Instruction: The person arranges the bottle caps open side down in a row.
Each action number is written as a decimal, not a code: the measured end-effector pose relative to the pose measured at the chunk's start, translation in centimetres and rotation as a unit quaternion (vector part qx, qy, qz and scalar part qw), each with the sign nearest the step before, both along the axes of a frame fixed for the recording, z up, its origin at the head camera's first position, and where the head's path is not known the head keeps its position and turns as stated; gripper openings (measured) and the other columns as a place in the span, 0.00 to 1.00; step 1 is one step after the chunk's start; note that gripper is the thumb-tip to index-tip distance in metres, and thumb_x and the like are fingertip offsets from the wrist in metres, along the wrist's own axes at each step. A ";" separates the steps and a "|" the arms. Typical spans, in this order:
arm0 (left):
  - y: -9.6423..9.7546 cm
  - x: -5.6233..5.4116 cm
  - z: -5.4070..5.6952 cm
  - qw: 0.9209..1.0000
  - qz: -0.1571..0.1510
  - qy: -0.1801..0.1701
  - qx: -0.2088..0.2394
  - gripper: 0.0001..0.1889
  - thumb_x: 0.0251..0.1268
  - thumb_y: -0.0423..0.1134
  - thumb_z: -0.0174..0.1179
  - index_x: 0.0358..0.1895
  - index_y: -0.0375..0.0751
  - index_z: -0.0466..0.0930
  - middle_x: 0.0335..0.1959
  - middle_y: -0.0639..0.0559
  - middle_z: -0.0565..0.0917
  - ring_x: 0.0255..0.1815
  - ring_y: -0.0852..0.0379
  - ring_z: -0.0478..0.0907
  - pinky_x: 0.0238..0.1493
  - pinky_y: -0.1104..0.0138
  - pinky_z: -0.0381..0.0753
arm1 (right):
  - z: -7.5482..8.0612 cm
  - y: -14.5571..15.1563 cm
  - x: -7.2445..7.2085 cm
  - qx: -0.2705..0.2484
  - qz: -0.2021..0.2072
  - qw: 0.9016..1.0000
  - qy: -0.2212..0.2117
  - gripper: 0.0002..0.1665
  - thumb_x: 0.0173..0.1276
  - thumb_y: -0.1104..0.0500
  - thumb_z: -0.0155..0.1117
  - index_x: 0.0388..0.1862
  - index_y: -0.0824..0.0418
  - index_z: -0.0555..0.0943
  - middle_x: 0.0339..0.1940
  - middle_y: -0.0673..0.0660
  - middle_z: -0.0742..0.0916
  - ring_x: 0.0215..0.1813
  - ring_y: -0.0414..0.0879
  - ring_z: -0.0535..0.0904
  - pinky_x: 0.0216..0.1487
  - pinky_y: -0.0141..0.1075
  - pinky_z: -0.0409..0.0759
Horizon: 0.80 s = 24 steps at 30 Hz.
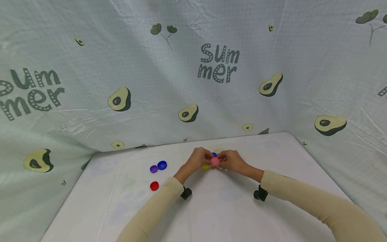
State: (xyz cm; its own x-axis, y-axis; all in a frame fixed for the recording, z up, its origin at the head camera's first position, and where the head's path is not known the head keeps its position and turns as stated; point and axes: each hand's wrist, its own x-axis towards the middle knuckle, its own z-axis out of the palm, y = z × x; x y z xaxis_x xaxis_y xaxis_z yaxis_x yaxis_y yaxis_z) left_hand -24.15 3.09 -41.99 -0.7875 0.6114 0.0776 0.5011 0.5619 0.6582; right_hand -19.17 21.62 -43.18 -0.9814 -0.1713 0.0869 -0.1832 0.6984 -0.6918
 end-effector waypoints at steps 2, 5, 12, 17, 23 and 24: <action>0.1 0.0 0.0 1.000 0.001 0.004 -0.007 0.08 0.58 0.28 0.73 0.41 0.32 0.89 0.34 0.46 0.88 0.34 0.58 0.78 0.38 0.71 0.82 | -0.1 0.0 -0.1 0.010 -0.001 1.000 0.003 0.15 0.60 0.66 0.77 0.46 0.69 0.86 0.38 0.59 0.90 0.38 0.46 0.85 0.36 0.34 0.85; 0.3 0.0 -0.1 1.000 0.007 0.004 -0.023 0.08 0.57 0.28 0.74 0.40 0.32 0.90 0.33 0.46 0.88 0.34 0.58 0.77 0.38 0.70 0.81 | -0.2 -0.1 -0.2 0.023 -0.004 1.000 -0.001 0.15 0.59 0.66 0.77 0.45 0.68 0.86 0.38 0.58 0.89 0.39 0.45 0.84 0.37 0.34 0.84; 0.7 -0.4 -0.8 0.999 0.014 -0.011 -0.047 0.09 0.56 0.30 0.76 0.39 0.33 0.90 0.32 0.48 0.87 0.34 0.58 0.76 0.39 0.70 0.81 | -0.5 -0.2 -0.2 0.032 -0.015 0.999 -0.019 0.16 0.58 0.65 0.79 0.44 0.68 0.86 0.36 0.57 0.89 0.36 0.44 0.81 0.35 0.32 0.83; 1.0 -0.5 -1.1 0.997 0.022 -0.025 -0.064 0.08 0.55 0.32 0.77 0.37 0.34 0.90 0.30 0.51 0.85 0.34 0.58 0.74 0.36 0.71 0.76 | -1.0 -0.4 -0.4 0.029 -0.023 0.999 -0.031 0.15 0.58 0.65 0.80 0.42 0.67 0.87 0.33 0.55 0.88 0.33 0.42 0.79 0.32 0.31 0.82; 1.2 -0.3 -0.8 0.996 0.031 -0.020 -0.084 0.07 0.55 0.34 0.77 0.34 0.36 0.90 0.28 0.53 0.82 0.34 0.57 0.72 0.34 0.70 0.72 | -1.1 -0.7 -0.6 0.026 -0.027 0.999 -0.030 0.15 0.57 0.66 0.80 0.43 0.68 0.87 0.32 0.54 0.87 0.32 0.42 0.79 0.34 0.31 0.83; 1.1 -0.3 -0.7 0.996 0.028 -0.013 -0.084 0.07 0.55 0.34 0.77 0.34 0.36 0.90 0.29 0.52 0.83 0.34 0.57 0.72 0.35 0.70 0.73 | -1.0 -0.7 -0.6 0.026 -0.027 0.999 -0.030 0.15 0.57 0.66 0.79 0.43 0.68 0.86 0.32 0.54 0.88 0.33 0.42 0.80 0.35 0.31 0.83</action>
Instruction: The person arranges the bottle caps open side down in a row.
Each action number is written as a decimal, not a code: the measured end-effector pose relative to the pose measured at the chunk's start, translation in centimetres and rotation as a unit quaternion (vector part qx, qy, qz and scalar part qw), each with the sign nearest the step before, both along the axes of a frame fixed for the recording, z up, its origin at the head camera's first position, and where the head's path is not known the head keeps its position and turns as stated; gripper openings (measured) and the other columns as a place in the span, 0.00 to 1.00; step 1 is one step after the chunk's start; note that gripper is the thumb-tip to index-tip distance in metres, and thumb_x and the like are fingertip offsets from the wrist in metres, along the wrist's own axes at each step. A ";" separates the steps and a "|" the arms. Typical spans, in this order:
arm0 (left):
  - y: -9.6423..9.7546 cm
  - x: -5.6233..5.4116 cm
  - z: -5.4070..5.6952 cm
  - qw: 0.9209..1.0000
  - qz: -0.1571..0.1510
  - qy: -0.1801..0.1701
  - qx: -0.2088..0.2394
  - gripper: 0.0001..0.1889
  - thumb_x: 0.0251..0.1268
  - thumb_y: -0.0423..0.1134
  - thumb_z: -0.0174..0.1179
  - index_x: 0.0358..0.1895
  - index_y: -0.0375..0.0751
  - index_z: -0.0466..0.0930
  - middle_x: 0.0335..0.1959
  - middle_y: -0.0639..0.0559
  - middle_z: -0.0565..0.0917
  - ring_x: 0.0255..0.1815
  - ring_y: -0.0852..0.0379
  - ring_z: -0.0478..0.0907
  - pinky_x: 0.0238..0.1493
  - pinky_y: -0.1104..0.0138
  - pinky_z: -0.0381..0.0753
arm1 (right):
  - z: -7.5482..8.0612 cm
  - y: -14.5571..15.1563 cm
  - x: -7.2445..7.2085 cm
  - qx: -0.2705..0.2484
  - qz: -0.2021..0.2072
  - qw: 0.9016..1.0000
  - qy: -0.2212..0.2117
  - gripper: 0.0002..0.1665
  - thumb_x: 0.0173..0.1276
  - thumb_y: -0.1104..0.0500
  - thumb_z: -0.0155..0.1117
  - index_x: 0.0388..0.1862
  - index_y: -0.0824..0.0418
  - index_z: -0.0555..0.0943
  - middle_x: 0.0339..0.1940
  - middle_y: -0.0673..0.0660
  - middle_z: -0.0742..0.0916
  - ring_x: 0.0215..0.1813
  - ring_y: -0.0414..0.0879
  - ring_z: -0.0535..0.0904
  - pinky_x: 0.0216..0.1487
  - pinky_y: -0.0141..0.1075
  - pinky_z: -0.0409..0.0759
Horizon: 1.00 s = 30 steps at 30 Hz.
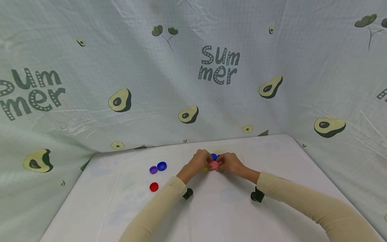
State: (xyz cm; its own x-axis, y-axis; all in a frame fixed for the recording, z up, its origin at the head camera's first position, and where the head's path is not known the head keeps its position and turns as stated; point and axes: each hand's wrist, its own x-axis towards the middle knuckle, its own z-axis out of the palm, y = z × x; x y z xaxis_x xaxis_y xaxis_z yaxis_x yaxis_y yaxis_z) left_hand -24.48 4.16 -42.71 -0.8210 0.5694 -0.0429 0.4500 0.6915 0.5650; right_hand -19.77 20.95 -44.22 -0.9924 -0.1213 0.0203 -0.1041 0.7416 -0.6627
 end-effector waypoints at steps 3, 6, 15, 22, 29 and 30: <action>-0.4 0.3 0.6 1.000 -0.010 0.013 0.007 0.08 0.57 0.33 0.76 0.38 0.35 0.89 0.33 0.50 0.85 0.36 0.56 0.74 0.38 0.69 0.77 | 0.2 0.2 0.1 0.002 0.003 1.000 0.007 0.16 0.58 0.66 0.79 0.44 0.69 0.86 0.33 0.55 0.88 0.34 0.43 0.81 0.36 0.32 0.84; -1.6 0.9 1.5 0.999 -0.028 0.029 0.024 0.11 0.57 0.30 0.75 0.43 0.33 0.89 0.37 0.46 0.86 0.38 0.54 0.79 0.40 0.67 0.82 | 0.4 0.3 0.4 0.014 0.014 0.999 0.036 0.16 0.58 0.68 0.78 0.45 0.70 0.86 0.34 0.56 0.88 0.35 0.43 0.81 0.35 0.32 0.84; -9.2 3.1 4.0 0.998 -0.009 0.045 0.047 0.13 0.60 0.25 0.70 0.48 0.31 0.86 0.45 0.40 0.87 0.43 0.49 0.83 0.45 0.60 0.86 | 2.5 -2.0 1.8 -0.019 0.087 0.992 0.087 0.19 0.62 0.67 0.75 0.52 0.69 0.85 0.42 0.57 0.89 0.40 0.45 0.82 0.42 0.31 0.85; -15.5 4.7 4.5 0.997 0.042 0.041 0.046 0.14 0.60 0.26 0.70 0.50 0.32 0.86 0.46 0.41 0.87 0.43 0.50 0.83 0.45 0.60 0.86 | 3.0 -5.6 2.2 -0.054 0.147 0.985 0.073 0.19 0.64 0.64 0.75 0.53 0.67 0.85 0.49 0.60 0.89 0.48 0.47 0.87 0.49 0.31 0.85; -20.2 6.4 3.9 0.996 0.079 0.009 0.051 0.15 0.60 0.26 0.69 0.51 0.31 0.85 0.46 0.40 0.87 0.43 0.49 0.84 0.43 0.59 0.87 | 2.2 -9.3 2.3 -0.108 0.190 0.975 0.031 0.19 0.65 0.64 0.74 0.54 0.68 0.84 0.49 0.62 0.89 0.47 0.43 0.88 0.48 0.29 0.85; -20.7 6.6 3.8 0.995 0.084 0.004 0.053 0.15 0.60 0.26 0.69 0.51 0.31 0.85 0.46 0.40 0.86 0.43 0.48 0.84 0.42 0.59 0.87 | 2.0 -9.9 2.2 -0.114 0.193 0.974 0.023 0.19 0.65 0.64 0.74 0.54 0.68 0.84 0.49 0.62 0.89 0.46 0.42 0.88 0.47 0.28 0.85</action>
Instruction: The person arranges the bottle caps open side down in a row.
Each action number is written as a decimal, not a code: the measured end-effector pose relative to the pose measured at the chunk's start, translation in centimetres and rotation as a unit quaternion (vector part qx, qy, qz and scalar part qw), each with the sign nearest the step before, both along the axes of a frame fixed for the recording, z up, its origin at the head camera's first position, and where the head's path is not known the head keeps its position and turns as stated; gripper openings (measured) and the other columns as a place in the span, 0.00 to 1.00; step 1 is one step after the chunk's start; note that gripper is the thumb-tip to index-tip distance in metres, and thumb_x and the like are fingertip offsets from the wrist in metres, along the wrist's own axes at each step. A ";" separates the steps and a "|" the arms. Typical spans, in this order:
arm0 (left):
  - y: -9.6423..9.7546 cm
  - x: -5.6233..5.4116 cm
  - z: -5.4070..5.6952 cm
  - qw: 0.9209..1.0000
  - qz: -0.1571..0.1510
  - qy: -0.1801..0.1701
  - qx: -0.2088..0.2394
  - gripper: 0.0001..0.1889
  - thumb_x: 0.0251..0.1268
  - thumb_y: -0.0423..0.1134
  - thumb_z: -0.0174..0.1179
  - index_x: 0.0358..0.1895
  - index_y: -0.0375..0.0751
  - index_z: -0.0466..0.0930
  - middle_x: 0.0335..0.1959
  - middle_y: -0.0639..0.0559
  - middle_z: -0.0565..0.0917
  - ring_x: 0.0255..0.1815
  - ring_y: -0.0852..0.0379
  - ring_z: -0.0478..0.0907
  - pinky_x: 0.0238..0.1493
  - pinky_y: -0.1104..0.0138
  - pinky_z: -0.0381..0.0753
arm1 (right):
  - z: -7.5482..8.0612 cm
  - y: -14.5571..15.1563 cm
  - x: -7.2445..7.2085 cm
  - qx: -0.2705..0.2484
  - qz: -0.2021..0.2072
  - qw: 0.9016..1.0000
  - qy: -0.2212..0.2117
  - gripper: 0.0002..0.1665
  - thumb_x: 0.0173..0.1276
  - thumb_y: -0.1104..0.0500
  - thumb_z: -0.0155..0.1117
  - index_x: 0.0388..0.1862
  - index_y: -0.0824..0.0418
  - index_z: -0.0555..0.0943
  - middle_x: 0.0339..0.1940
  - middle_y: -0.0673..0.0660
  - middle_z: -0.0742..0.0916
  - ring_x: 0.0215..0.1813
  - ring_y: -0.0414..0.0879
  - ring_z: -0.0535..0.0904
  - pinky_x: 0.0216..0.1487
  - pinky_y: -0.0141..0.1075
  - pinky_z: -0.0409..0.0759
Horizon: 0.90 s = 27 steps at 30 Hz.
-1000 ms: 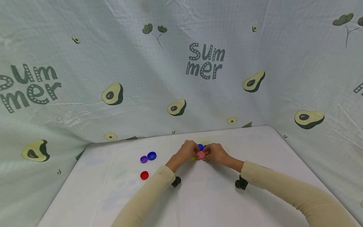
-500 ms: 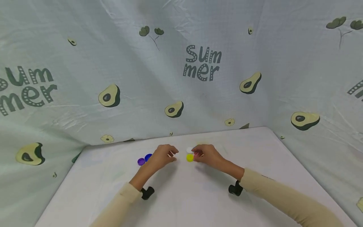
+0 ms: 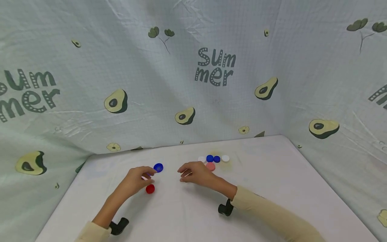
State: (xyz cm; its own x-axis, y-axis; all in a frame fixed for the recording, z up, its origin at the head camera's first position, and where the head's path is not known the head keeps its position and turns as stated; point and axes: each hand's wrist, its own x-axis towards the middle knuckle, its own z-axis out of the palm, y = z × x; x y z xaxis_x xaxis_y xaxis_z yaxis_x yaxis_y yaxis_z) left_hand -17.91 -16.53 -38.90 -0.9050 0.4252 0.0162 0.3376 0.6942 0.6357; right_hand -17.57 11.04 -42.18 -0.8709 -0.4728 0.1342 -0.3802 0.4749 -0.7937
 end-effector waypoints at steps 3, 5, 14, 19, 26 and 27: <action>-1.2 0.3 -0.3 1.000 0.006 -0.009 0.007 0.16 0.59 0.25 0.69 0.51 0.30 0.84 0.45 0.39 0.86 0.43 0.47 0.85 0.41 0.58 0.88 | -0.3 -1.7 -0.3 0.000 0.005 1.000 -0.022 0.19 0.66 0.62 0.74 0.55 0.66 0.84 0.50 0.60 0.89 0.46 0.37 0.87 0.46 0.26 0.84; -1.8 0.5 -0.4 1.000 0.010 -0.016 0.009 0.16 0.59 0.25 0.69 0.51 0.29 0.84 0.44 0.39 0.86 0.43 0.47 0.85 0.41 0.57 0.88 | -0.5 -2.8 -0.5 0.008 0.007 0.999 -0.030 0.19 0.66 0.61 0.74 0.55 0.64 0.85 0.50 0.59 0.89 0.45 0.35 0.85 0.45 0.24 0.83; -3.1 0.7 -1.5 0.998 0.029 -0.053 0.022 0.22 0.55 0.26 0.73 0.55 0.29 0.81 0.44 0.42 0.86 0.43 0.46 0.85 0.43 0.59 0.88 | -0.9 -6.7 -1.2 0.039 0.014 0.998 -0.051 0.20 0.64 0.60 0.76 0.55 0.61 0.85 0.47 0.53 0.89 0.41 0.34 0.85 0.39 0.23 0.83; -3.4 0.5 -2.3 0.996 0.028 -0.067 0.046 0.23 0.54 0.25 0.74 0.54 0.27 0.81 0.43 0.42 0.86 0.43 0.46 0.86 0.42 0.60 0.88 | -1.1 -8.3 -1.8 0.059 0.007 0.997 -0.053 0.21 0.61 0.62 0.78 0.54 0.62 0.86 0.45 0.51 0.89 0.41 0.35 0.85 0.38 0.23 0.82; -3.3 0.0 -3.3 0.993 0.045 -0.093 0.061 0.23 0.52 0.24 0.74 0.53 0.27 0.81 0.42 0.43 0.86 0.42 0.46 0.86 0.40 0.61 0.88 | -1.9 -9.6 -2.4 0.073 -0.006 0.995 -0.062 0.21 0.57 0.65 0.80 0.51 0.62 0.87 0.39 0.50 0.89 0.37 0.34 0.82 0.37 0.22 0.80; -3.3 0.0 -3.4 0.993 0.046 -0.093 0.059 0.23 0.52 0.24 0.74 0.53 0.27 0.81 0.42 0.43 0.86 0.41 0.47 0.86 0.40 0.61 0.88 | -2.0 -9.7 -2.4 0.074 -0.007 0.996 -0.058 0.21 0.57 0.66 0.80 0.50 0.62 0.87 0.39 0.50 0.89 0.37 0.34 0.81 0.37 0.22 0.80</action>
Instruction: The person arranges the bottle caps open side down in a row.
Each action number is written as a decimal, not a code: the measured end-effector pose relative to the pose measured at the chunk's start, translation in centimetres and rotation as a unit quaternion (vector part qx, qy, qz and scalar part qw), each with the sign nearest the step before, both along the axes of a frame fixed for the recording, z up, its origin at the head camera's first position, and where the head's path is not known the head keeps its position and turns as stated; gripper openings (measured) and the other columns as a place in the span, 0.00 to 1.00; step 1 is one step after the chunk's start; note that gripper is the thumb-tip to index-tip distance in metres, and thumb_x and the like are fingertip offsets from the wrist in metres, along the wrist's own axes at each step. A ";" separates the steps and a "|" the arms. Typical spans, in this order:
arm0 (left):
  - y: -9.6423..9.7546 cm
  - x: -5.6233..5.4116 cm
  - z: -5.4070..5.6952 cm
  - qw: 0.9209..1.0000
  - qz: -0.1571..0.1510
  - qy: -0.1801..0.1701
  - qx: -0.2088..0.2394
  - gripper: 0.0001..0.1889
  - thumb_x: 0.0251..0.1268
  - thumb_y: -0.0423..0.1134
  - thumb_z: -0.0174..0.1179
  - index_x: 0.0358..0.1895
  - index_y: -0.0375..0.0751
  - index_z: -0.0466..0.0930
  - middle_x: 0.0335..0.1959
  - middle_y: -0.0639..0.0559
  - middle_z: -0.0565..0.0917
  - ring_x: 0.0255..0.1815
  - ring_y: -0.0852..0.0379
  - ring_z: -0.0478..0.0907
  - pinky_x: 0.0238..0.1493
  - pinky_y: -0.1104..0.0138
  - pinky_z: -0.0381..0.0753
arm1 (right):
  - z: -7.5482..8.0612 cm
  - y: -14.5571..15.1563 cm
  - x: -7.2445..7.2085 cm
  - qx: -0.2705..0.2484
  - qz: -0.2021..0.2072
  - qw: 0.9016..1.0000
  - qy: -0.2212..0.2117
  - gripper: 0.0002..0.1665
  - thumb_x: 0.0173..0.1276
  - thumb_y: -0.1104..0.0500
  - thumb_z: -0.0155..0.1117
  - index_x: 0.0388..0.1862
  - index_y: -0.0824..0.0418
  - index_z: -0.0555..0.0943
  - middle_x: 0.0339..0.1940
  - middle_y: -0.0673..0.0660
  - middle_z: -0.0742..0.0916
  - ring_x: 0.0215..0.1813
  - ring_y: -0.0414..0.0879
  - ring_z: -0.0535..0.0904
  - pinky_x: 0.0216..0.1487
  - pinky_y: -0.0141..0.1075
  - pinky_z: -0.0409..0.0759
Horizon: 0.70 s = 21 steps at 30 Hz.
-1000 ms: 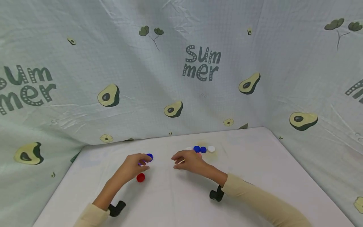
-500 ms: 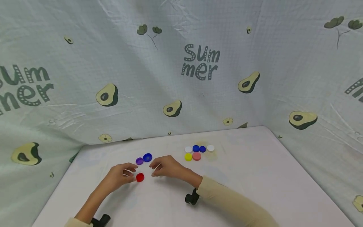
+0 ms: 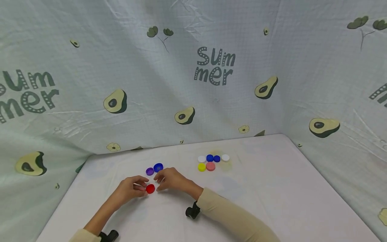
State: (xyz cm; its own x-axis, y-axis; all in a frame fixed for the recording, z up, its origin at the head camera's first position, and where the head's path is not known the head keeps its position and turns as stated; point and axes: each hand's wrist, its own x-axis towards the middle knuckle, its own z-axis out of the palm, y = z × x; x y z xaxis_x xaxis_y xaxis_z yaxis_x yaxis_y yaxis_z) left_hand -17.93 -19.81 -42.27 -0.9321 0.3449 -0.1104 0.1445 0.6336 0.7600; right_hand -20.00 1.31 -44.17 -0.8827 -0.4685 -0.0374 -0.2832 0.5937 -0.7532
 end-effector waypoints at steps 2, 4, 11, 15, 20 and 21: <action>0.1 0.0 -0.1 1.000 0.002 -0.001 -0.005 0.23 0.51 0.24 0.75 0.53 0.27 0.82 0.41 0.44 0.86 0.41 0.48 0.86 0.41 0.61 0.88 | -0.2 -0.1 0.0 0.003 -0.001 1.000 0.005 0.21 0.56 0.66 0.81 0.50 0.63 0.87 0.37 0.50 0.89 0.36 0.33 0.80 0.37 0.22 0.79; 0.3 -0.1 -0.2 1.000 0.005 -0.002 -0.008 0.22 0.51 0.24 0.75 0.52 0.28 0.82 0.41 0.45 0.86 0.40 0.49 0.86 0.41 0.61 0.88 | -0.2 -0.2 0.0 0.007 -0.001 1.000 0.010 0.21 0.55 0.66 0.81 0.49 0.63 0.87 0.35 0.49 0.88 0.35 0.32 0.78 0.36 0.21 0.78; 0.8 -0.3 -0.4 1.000 0.006 0.002 -0.022 0.19 0.50 0.25 0.76 0.48 0.28 0.84 0.37 0.47 0.86 0.36 0.53 0.84 0.40 0.63 0.88 | 0.0 -0.5 0.1 0.016 0.002 1.000 0.014 0.18 0.56 0.68 0.80 0.46 0.64 0.88 0.29 0.47 0.85 0.31 0.33 0.75 0.33 0.21 0.77; 0.9 -0.4 -0.6 1.000 -0.010 0.019 -0.018 0.16 0.51 0.24 0.75 0.45 0.27 0.85 0.35 0.46 0.87 0.35 0.53 0.84 0.37 0.65 0.87 | 0.1 -0.7 0.1 0.018 0.003 1.000 0.013 0.16 0.55 0.68 0.80 0.44 0.64 0.88 0.27 0.47 0.86 0.28 0.32 0.76 0.31 0.21 0.76; 1.2 -0.3 -0.6 0.999 -0.020 0.022 -0.012 0.14 0.52 0.25 0.75 0.43 0.27 0.85 0.34 0.46 0.87 0.34 0.53 0.84 0.36 0.65 0.87 | 0.0 -0.9 0.2 0.034 0.003 0.999 0.027 0.14 0.54 0.67 0.82 0.41 0.63 0.89 0.26 0.46 0.86 0.28 0.30 0.76 0.32 0.20 0.75; 1.3 -0.3 -0.6 0.999 -0.020 0.022 -0.012 0.14 0.52 0.25 0.75 0.43 0.27 0.85 0.34 0.46 0.87 0.34 0.53 0.84 0.37 0.65 0.87 | 0.0 -0.9 0.2 0.035 0.003 0.999 0.030 0.14 0.54 0.66 0.82 0.40 0.63 0.89 0.26 0.46 0.86 0.28 0.30 0.76 0.32 0.20 0.75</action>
